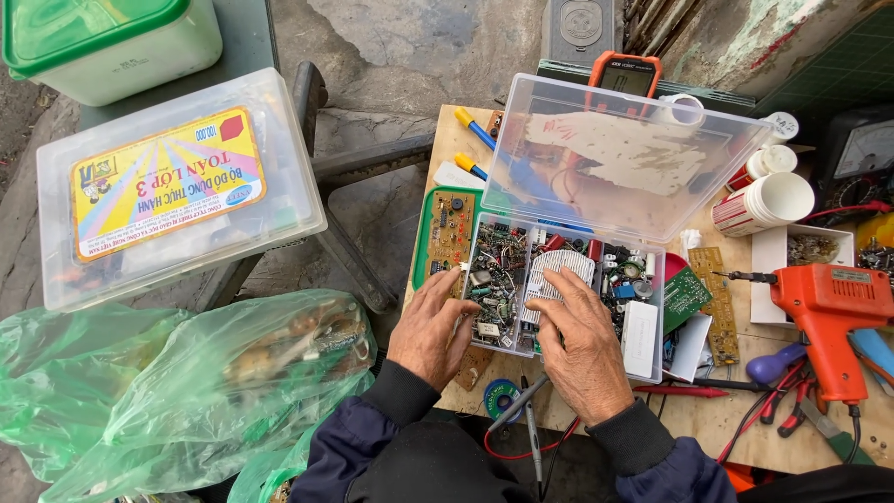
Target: Sorting through a box of electronic components, inspecting them, and using a multimeter to test parts.
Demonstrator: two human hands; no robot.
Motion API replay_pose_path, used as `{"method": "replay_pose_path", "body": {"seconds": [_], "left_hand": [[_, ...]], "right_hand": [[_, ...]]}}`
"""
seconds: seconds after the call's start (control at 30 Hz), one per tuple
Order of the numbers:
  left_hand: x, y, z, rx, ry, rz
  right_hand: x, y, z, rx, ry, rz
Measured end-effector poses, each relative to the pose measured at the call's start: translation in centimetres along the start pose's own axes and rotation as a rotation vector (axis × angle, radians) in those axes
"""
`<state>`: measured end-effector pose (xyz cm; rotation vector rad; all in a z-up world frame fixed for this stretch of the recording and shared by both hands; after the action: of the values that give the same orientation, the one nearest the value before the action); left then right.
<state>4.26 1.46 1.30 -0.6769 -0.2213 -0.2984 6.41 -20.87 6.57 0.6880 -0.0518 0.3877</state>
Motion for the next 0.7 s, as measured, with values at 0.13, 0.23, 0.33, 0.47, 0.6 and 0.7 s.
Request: {"method": "replay_pose_path", "body": {"seconds": [0.13, 0.23, 0.33, 0.47, 0.6, 0.7], "left_hand": [[0.8, 1.7, -1.8, 0.15, 0.069, -0.013], [1.2, 2.8, -3.0, 0.212, 0.191, 0.043], [1.8, 2.6, -3.1, 0.187, 0.249, 0.084], [1.7, 2.9, -3.6, 0.176, 0.296, 0.136], [1.2, 3.9, -4.3, 0.208, 0.226, 0.076], [1.0, 4.0, -4.5, 0.212, 0.229, 0.066]], "right_hand": [[-1.1, 0.4, 1.2, 0.024, -0.011, -0.024], [-2.0, 0.3, 2.1, 0.055, 0.011, -0.093], [-3.1, 0.0, 2.7, 0.09, 0.004, -0.138], [-4.4, -0.3, 2.6, 0.121, 0.04, -0.202], [-5.3, -0.8, 2.1, 0.115, 0.044, -0.206], [-5.3, -0.7, 2.1, 0.103, 0.033, -0.196]]}}
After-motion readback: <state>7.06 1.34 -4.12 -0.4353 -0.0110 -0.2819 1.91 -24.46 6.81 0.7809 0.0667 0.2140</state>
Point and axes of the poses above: each hand's wrist, its own x-axis towards the middle knuckle, its own z-axis out of the back of the hand, y = z × x, the point moved 4 cm from there along x, towards the middle knuckle, and after that the axes turned 2 degrees about z, right-handed, at the moved point
